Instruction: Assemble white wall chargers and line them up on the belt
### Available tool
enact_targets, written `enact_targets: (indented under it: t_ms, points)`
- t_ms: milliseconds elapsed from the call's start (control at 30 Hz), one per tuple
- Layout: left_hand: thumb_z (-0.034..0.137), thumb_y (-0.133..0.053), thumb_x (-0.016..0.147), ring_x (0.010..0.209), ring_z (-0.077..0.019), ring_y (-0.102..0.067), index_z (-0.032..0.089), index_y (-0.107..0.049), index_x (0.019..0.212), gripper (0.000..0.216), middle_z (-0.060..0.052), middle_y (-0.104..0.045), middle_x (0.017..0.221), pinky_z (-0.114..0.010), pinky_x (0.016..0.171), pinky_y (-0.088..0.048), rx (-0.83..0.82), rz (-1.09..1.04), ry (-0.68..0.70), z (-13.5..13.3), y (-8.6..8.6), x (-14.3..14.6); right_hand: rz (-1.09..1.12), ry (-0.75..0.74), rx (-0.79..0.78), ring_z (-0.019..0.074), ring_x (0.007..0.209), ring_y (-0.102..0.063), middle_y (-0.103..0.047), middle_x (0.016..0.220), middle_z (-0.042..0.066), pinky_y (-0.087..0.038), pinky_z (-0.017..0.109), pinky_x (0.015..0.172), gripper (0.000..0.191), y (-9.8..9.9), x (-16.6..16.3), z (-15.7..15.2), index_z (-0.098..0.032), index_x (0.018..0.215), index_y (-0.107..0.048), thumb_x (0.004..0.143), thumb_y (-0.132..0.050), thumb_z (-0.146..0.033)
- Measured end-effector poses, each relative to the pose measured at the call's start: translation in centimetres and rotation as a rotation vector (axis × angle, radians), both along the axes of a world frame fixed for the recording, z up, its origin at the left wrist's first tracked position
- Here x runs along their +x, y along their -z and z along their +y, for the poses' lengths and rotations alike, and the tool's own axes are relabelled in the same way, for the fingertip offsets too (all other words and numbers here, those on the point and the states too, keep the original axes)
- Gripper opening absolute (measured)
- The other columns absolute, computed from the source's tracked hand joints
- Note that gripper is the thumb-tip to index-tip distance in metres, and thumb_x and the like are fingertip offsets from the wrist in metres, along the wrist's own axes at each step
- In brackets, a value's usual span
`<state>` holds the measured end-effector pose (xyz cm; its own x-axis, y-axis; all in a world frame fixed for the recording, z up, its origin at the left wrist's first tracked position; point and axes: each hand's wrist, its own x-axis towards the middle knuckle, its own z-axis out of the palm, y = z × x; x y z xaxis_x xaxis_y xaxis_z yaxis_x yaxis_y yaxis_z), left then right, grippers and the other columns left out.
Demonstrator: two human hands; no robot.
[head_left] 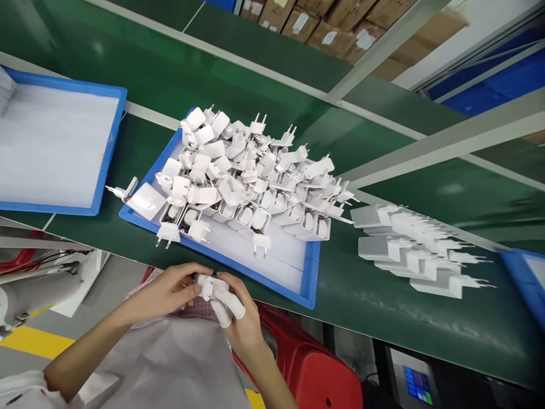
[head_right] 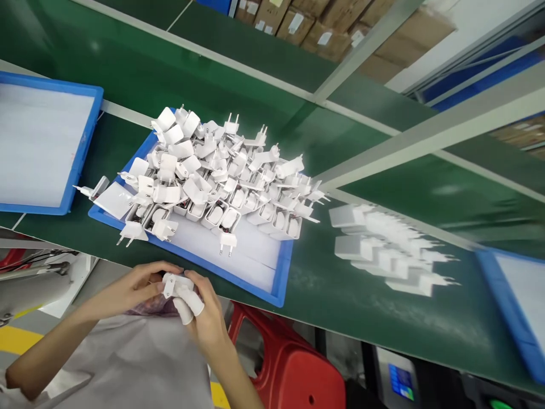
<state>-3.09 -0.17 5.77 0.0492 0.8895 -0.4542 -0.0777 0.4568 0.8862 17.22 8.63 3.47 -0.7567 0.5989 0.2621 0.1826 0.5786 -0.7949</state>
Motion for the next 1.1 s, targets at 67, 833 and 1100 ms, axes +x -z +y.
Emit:
enact_targets:
  t_ms: [67,833,1100]
  points:
    - [0.044,-0.054,0.098,0.069,-0.0162,-0.059,0.021,-0.06,0.131,0.04,-0.001,-0.064,0.078,-0.026,0.064,-0.047,-0.063,-0.079,-0.046,0.0,0.1,0.6,0.008,0.005,-0.2,0.0238,0.112,-0.065,-0.063,0.127,0.009,-0.057,0.039,0.092,0.028,-0.4,0.1,-0.2,-0.031,0.123,-0.063,0.101,-0.048,-0.021]
    - [0.031,-0.06,0.097,0.089,-0.0172,-0.066,0.024,-0.07,0.123,0.028,-0.009,-0.061,0.139,-0.026,0.073,-0.056,-0.089,-0.258,-0.136,0.7,0.1,0.8,-0.023,0.199,-1.437,0.0207,0.068,-0.073,-0.067,0.116,0.009,-0.065,0.037,0.063,0.047,-1.5,-1.2,1.8,-0.023,0.1,-0.061,0.072,-0.08,-0.056]
    - [0.033,-0.057,0.1,0.1,-0.0194,-0.066,0.031,-0.068,0.126,0.029,-0.006,-0.061,0.139,-0.024,0.077,-0.056,-0.086,-0.25,-0.102,0.5,0.2,0.5,-0.076,0.259,-1.173,0.0151,0.059,-0.069,-0.067,0.111,0.006,-0.062,0.031,0.054,0.034,-2.5,-1.4,0.6,-0.025,0.096,-0.053,0.088,-0.066,-0.056]
